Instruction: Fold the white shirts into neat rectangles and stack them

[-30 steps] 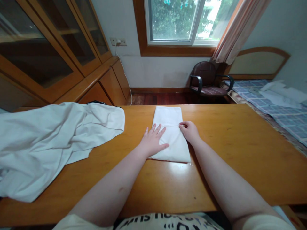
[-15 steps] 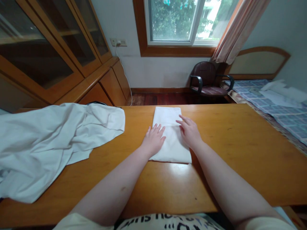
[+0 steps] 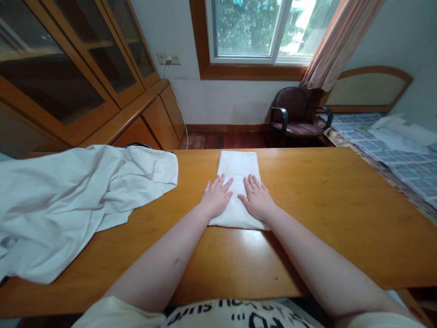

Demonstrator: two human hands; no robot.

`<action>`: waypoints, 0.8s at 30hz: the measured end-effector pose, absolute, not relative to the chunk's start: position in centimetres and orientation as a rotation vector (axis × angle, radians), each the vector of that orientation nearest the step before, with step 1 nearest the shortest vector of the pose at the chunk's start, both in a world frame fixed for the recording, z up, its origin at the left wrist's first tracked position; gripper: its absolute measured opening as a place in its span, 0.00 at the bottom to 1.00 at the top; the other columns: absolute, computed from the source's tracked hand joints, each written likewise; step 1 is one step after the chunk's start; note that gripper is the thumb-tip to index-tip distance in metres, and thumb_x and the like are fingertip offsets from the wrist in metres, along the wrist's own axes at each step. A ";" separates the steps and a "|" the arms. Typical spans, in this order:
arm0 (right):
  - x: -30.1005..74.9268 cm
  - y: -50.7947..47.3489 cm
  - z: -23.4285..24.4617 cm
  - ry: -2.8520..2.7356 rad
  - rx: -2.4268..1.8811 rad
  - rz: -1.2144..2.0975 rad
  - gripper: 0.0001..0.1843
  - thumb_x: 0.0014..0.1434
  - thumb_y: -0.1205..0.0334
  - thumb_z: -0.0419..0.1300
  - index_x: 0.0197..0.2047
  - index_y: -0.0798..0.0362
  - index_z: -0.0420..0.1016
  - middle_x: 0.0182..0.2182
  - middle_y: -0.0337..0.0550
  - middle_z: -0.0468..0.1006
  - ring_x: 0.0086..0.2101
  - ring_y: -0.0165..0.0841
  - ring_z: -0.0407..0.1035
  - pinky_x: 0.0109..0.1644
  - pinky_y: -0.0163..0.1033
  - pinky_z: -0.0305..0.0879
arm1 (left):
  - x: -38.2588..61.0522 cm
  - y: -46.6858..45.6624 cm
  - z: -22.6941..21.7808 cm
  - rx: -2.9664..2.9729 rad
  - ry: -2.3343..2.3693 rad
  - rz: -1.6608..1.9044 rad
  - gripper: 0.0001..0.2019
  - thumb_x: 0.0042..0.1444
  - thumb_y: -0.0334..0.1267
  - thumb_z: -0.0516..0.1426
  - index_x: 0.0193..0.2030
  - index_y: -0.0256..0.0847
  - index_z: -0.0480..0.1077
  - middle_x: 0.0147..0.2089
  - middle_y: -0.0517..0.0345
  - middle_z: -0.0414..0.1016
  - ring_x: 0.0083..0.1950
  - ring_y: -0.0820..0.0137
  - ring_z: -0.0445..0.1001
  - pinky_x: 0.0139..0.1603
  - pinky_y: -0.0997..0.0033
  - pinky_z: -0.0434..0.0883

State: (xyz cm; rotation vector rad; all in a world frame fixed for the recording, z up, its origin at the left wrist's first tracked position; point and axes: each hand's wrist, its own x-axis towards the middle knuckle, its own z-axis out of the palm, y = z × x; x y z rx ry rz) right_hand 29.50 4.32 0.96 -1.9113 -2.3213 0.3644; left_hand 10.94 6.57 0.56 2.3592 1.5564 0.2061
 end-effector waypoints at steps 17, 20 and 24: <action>30.3 4.1 0.5 -2.357 -1.880 0.274 0.34 0.65 0.51 0.45 0.69 0.59 0.48 0.68 0.52 0.45 0.67 0.44 0.39 0.66 0.55 0.42 | 12.5 -0.3 -0.1 2.585 1.571 0.175 0.41 0.56 0.58 0.49 0.69 0.30 0.48 0.71 0.36 0.45 0.72 0.54 0.42 0.69 0.53 0.46; 30.5 3.9 0.7 -2.395 -1.837 0.281 0.36 0.65 0.49 0.46 0.70 0.59 0.48 0.68 0.52 0.46 0.67 0.44 0.39 0.66 0.55 0.42 | 10.7 -0.6 -0.5 2.522 1.596 0.172 0.48 0.50 0.63 0.53 0.69 0.31 0.45 0.72 0.35 0.43 0.72 0.51 0.41 0.68 0.51 0.49; 29.9 2.9 1.6 -2.375 -1.799 0.052 0.35 0.64 0.50 0.48 0.68 0.62 0.52 0.68 0.58 0.47 0.67 0.48 0.37 0.66 0.61 0.30 | 9.6 -1.0 -1.0 2.491 1.592 0.215 0.54 0.45 0.63 0.57 0.70 0.32 0.41 0.72 0.34 0.39 0.72 0.50 0.40 0.67 0.49 0.49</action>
